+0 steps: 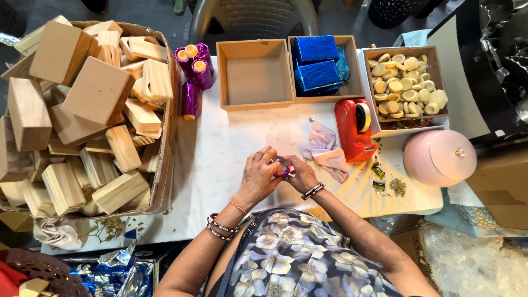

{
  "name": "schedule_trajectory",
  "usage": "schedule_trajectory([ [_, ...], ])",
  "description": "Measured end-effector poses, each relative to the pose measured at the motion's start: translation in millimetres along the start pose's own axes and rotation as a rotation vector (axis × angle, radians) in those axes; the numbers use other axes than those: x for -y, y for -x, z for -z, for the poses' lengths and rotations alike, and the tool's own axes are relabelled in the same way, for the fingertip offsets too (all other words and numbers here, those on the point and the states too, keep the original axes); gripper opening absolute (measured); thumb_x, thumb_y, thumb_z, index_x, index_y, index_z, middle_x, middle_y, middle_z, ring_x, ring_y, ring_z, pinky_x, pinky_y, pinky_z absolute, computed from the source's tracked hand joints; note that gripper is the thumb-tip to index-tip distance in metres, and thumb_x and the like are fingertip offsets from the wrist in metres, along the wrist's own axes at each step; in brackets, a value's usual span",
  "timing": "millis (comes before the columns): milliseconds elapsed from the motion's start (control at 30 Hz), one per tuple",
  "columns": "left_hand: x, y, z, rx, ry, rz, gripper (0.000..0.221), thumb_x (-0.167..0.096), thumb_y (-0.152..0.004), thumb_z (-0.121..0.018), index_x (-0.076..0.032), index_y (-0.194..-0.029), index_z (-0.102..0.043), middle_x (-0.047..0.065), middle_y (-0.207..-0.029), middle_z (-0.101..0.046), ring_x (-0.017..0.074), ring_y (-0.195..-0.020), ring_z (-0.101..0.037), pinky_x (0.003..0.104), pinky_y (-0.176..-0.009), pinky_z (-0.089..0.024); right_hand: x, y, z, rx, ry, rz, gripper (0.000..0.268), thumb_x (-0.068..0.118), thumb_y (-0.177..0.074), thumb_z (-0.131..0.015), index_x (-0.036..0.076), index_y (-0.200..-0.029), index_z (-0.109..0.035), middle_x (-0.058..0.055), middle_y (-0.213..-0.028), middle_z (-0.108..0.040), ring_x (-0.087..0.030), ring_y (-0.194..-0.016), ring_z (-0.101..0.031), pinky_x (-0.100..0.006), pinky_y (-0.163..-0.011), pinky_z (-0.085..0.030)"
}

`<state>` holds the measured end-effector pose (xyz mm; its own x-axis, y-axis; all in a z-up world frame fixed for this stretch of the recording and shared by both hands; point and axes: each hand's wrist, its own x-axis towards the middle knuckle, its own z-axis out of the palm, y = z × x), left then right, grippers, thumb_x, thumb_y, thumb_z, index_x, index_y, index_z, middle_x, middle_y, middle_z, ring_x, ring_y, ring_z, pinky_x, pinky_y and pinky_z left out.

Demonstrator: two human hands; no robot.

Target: Wrapping small wooden boxes with purple decorative paper and tape.

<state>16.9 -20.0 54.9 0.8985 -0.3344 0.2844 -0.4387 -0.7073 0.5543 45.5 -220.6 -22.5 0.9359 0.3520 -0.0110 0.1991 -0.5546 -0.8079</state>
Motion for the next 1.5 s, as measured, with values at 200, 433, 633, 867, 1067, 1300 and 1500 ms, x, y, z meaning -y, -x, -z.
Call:
schedule_trajectory([
  [200, -17.1, -6.2, 24.3, -0.066, 0.049, -0.036, 0.033, -0.025, -0.076, -0.082, -0.008, -0.101, -0.068, 0.014, -0.138, -0.055, 0.0305, -0.140, -0.044, 0.054, -0.112, -0.033, 5.8, -0.2, 5.4, -0.013, 0.062, -0.056, 0.061, 0.019, -0.076, -0.087, 0.014, -0.130, -0.061, -0.004, -0.120, -0.068, -0.023, -0.096, -0.073, -0.035, -0.082, -0.059],
  [433, -9.8, -4.6, 12.9, 0.069, -0.120, -0.021, 0.023, -0.025, -0.074, -0.082, -0.013, -0.090, -0.072, 0.015, -0.139, -0.054, 0.0324, -0.142, -0.041, 0.059, -0.108, -0.031, 4.0, -3.4, 3.2, -0.069, 0.068, 0.064, 0.061, 0.021, -0.073, -0.089, 0.012, -0.127, -0.062, -0.006, -0.118, -0.068, -0.026, -0.097, -0.072, -0.037, -0.081, -0.058],
  [633, -17.8, -8.3, 20.6, -0.079, -0.015, -0.051, 0.014, -0.022, -0.081, -0.080, -0.015, -0.091, -0.072, 0.008, -0.139, -0.060, 0.0269, -0.144, -0.047, 0.056, -0.119, -0.030, 2.4, -1.8, 6.7, -0.098, 0.042, 0.000, 0.057, 0.017, -0.074, -0.085, 0.011, -0.127, -0.062, -0.007, -0.118, -0.069, -0.026, -0.095, -0.073, -0.035, -0.077, -0.060],
  [867, -27.0, -15.6, 4.4, -0.065, -0.053, 0.038, 0.035, -0.028, -0.070, -0.083, -0.010, -0.099, -0.073, 0.023, -0.140, -0.051, 0.0383, -0.138, -0.040, 0.056, -0.106, -0.031, -0.4, -4.3, 6.0, -0.119, 0.076, 0.010, 0.051, 0.016, -0.076, -0.085, 0.011, -0.122, -0.065, -0.006, -0.113, -0.070, -0.025, -0.091, -0.072, -0.035, -0.075, -0.060],
  [1067, -30.8, -15.9, -17.5, -0.118, 0.013, 0.015, 0.013, -0.019, -0.077, -0.080, -0.015, -0.087, -0.074, 0.012, -0.138, -0.059, 0.0306, -0.140, -0.050, 0.051, -0.112, -0.038, -9.7, -2.2, 14.4, -0.108, 0.109, 0.119, 0.052, 0.010, -0.075, -0.080, 0.012, -0.124, -0.065, -0.005, -0.119, -0.069, -0.024, -0.095, -0.071, -0.033, -0.074, -0.062],
  [1300, -69.9, -30.5, -2.8, -0.212, 0.222, 0.174, 0.034, -0.020, -0.073, -0.084, -0.009, -0.102, -0.073, 0.015, -0.135, -0.058, 0.0331, -0.130, -0.052, 0.050, -0.105, -0.040, -22.8, -0.9, 37.1, -0.075, 0.026, 0.088, 0.050, 0.013, -0.079, -0.080, 0.013, -0.126, -0.065, -0.006, -0.115, -0.069, -0.023, -0.094, -0.072, -0.032, -0.071, -0.061],
  [1500, -68.3, -27.6, -41.0, -0.170, -0.008, 0.058, 0.017, -0.018, -0.073, -0.083, -0.013, -0.087, -0.074, 0.014, -0.138, -0.059, 0.0340, -0.136, -0.051, 0.054, -0.110, -0.036, -42.2, 2.7, 51.2, -0.015, -0.005, 0.143, 0.055, 0.015, -0.077, -0.083, 0.011, -0.128, -0.062, -0.009, -0.115, -0.069, -0.026, -0.097, -0.071, -0.034, -0.074, -0.061],
])
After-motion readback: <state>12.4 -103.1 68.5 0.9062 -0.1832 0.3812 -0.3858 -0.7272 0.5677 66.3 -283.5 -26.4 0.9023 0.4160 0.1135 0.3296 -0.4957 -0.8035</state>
